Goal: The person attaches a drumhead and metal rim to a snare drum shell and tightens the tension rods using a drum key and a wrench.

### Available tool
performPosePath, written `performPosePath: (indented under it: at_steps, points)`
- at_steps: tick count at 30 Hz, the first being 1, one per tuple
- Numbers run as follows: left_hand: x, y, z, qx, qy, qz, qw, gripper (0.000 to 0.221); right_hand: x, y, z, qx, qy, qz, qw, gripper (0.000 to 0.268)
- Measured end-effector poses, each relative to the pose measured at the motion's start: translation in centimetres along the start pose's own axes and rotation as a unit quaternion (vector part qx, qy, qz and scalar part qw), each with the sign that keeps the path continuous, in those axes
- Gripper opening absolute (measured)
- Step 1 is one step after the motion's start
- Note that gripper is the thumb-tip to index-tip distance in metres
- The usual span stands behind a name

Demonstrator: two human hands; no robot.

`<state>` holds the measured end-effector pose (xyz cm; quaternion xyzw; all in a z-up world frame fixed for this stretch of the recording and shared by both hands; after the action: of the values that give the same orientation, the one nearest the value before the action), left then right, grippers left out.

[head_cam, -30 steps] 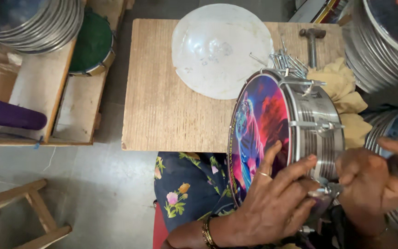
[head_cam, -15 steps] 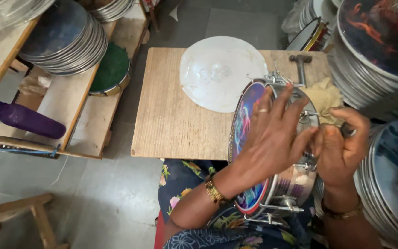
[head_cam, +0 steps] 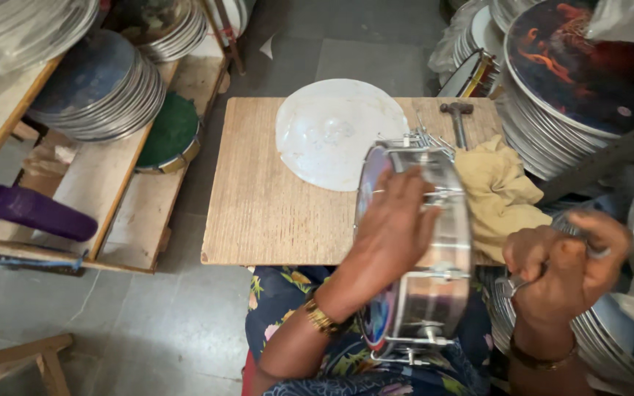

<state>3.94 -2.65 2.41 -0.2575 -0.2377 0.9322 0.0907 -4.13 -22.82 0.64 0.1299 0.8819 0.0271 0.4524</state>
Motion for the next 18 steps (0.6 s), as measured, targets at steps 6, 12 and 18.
performPosePath:
  at_steps: [6,12,18]
  points:
    - [3.0,-6.8,-2.0,0.013,-0.064,0.036,0.997,0.026,4.5,-3.0,8.9,-0.016,0.213,0.089,0.973,0.028]
    - [6.5,-9.5,-3.4,0.102,-0.304,0.019,0.947,0.040,22.0,-4.1,21.0,-0.005,0.698,0.044,0.714,0.044]
    - [7.4,-10.1,-4.2,0.058,-0.206,0.076,0.974,0.023,28.1,-2.9,22.6,-0.056,0.740,0.039,0.669,0.034]
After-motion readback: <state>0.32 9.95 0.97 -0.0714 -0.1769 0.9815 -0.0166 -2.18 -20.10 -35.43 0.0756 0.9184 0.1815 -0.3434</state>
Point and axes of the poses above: each hand's wrist, its own x-axis away from the middle knuckle, its own y-axis out of the palm, z = x × y, the point moved 3 cm from there along -x, towards the middle knuckle, and after that the axes turned 12 degrees about -y, right-handed, at the moved point
